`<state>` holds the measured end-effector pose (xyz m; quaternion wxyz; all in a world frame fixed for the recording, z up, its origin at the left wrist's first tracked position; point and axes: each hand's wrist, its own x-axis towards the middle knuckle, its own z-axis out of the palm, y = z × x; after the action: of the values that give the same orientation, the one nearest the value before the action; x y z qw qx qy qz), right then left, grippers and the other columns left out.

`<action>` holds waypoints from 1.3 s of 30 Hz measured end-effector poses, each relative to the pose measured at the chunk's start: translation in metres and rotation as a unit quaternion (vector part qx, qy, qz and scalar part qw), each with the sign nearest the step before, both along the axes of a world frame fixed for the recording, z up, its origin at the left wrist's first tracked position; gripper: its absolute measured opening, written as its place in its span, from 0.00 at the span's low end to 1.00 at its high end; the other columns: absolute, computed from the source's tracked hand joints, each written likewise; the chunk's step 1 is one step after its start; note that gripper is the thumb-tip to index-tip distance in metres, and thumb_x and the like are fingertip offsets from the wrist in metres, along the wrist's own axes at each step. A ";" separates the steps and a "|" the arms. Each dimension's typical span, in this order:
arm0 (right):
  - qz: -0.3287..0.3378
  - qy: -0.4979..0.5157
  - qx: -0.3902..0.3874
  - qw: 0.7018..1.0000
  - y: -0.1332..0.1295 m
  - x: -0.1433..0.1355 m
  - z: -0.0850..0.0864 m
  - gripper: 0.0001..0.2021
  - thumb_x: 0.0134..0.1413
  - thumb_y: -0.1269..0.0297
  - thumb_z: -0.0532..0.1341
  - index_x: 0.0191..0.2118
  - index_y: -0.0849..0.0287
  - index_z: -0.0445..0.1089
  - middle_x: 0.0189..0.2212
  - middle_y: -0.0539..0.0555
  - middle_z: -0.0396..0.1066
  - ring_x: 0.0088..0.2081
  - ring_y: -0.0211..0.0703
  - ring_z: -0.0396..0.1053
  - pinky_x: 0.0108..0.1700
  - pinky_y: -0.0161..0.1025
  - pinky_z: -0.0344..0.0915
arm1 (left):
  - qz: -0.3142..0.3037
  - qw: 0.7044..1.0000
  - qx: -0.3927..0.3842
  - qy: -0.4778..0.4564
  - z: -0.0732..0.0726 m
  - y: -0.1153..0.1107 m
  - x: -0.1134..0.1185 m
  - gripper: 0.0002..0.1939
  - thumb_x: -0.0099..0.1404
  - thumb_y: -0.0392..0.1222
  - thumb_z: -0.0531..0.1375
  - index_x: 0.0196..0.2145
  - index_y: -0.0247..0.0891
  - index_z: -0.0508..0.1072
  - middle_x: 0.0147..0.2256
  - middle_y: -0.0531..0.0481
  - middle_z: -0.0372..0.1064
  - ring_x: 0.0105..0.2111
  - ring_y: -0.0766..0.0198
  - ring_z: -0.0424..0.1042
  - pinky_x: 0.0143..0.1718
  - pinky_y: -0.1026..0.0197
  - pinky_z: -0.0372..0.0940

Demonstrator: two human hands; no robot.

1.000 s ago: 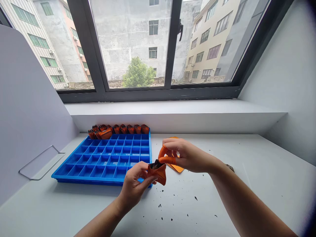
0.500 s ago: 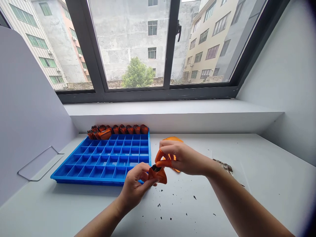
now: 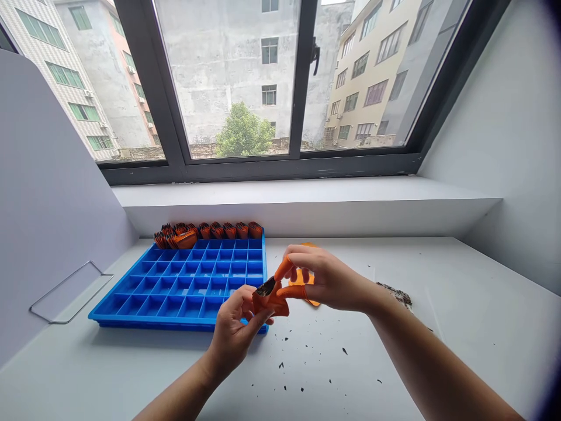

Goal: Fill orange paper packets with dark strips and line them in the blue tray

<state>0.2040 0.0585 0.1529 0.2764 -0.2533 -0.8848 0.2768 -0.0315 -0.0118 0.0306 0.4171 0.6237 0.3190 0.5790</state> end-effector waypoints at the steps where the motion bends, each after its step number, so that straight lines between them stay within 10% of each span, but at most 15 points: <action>1: 0.000 -0.001 0.000 1.000 0.000 -0.002 -0.001 0.12 0.64 0.52 0.72 0.44 0.54 0.80 0.39 0.54 0.74 0.40 0.41 0.73 0.31 0.33 0.70 | 0.000 1.000 0.000 0.001 0.001 0.000 0.000 0.07 0.75 0.42 0.67 0.41 0.37 0.74 0.46 0.45 0.76 0.38 0.60 0.80 0.36 0.58 0.81; 21: 0.006 0.069 -0.004 0.998 0.001 -0.005 -0.007 0.12 0.72 0.55 0.65 0.52 0.55 0.77 0.38 0.52 0.80 0.40 0.40 0.77 0.36 0.36 0.71 | 0.069 0.991 0.036 0.113 0.006 0.004 -0.005 0.12 0.79 0.47 0.62 0.52 0.36 0.75 0.40 0.44 0.83 0.30 0.59 0.85 0.26 0.64 0.75; 39: -0.024 -0.083 0.129 0.988 -0.007 -0.003 -0.007 0.03 0.70 0.64 0.61 0.47 0.53 0.71 0.41 0.51 0.76 0.38 0.40 0.71 0.35 0.37 0.63 | 0.076 0.992 0.059 0.084 -0.008 0.006 -0.005 0.16 0.83 0.45 0.56 0.61 0.38 0.75 0.45 0.41 0.83 0.33 0.60 0.83 0.28 0.62 0.76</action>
<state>0.2005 0.0511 0.1459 0.2387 -0.2592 -0.9266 0.1312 -0.0360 -0.0062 0.0227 0.3058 0.6676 0.3649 0.5724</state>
